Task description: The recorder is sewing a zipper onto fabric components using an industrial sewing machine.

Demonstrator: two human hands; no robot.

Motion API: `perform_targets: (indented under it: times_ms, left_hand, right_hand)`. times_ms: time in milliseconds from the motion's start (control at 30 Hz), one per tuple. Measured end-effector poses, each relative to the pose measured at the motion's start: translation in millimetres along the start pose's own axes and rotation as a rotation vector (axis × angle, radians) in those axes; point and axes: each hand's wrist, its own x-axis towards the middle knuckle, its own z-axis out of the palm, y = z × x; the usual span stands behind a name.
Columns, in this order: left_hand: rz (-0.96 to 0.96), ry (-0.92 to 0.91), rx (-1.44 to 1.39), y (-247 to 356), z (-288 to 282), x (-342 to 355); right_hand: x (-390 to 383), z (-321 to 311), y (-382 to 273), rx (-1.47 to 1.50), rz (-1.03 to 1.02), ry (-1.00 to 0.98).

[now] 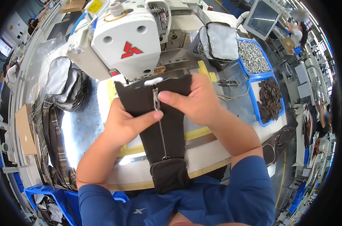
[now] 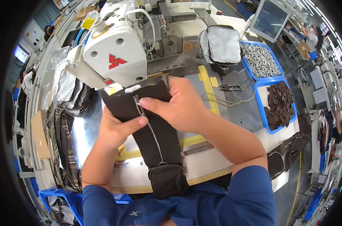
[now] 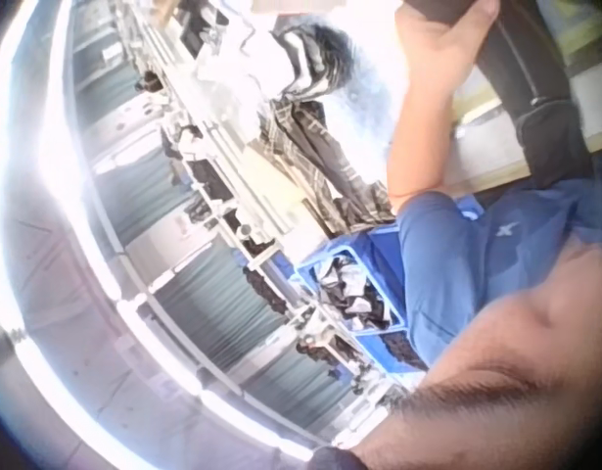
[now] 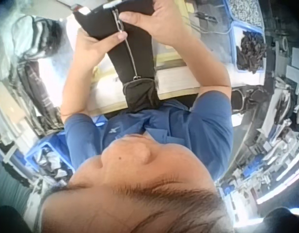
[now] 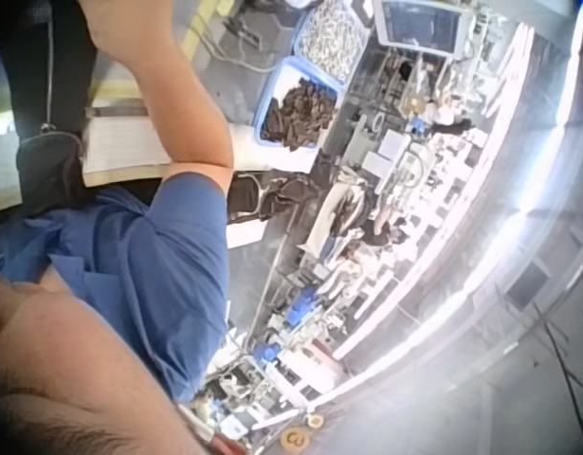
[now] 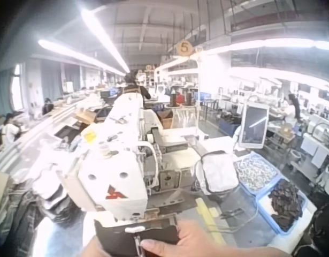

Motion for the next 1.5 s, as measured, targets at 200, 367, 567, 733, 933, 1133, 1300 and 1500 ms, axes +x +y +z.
perform_targets:
  times_ms: [200, 367, 567, 733, 933, 1133, 1300, 1500]
  left_hand:
    - [0.137, -0.029, 0.052, -1.7, 5.5, -2.7]
    - [0.462, -0.087, 0.522, -1.0, -5.1, -10.0]
    - [0.822, -0.205, 0.636, -16.7, -8.3, -4.6]
    - [0.923, -0.239, 0.836, -17.1, -7.5, -9.3]
    - [0.871, -0.118, 0.777, -12.1, -2.3, -19.7]
    - [1.239, 0.174, 1.247, 5.6, 0.7, -39.4]
    - [1.184, 0.04, 1.333, 7.1, 11.7, -38.4]
    - [1.247, 0.08, 1.35, 4.3, 16.2, -36.5]
  right_hand:
    - [-6.0, -16.7, -9.8, 0.041, 0.082, -0.036]
    - [-5.1, -24.1, -22.2, -0.137, -0.229, -0.37]
    - [-23.4, -20.0, -48.3, -0.11, 0.077, -0.295]
    - [-21.5, -18.1, -45.7, 0.02, 0.268, -0.267]
    - [-17.4, -11.6, -36.1, -0.144, 0.273, -0.196]
    - [-17.8, -9.7, -13.9, -0.273, -0.028, -0.149]
    - [-17.9, -8.9, -16.4, -0.392, -0.093, -0.198]
    - [-21.7, -6.1, -14.7, -0.329, -0.267, -0.235]
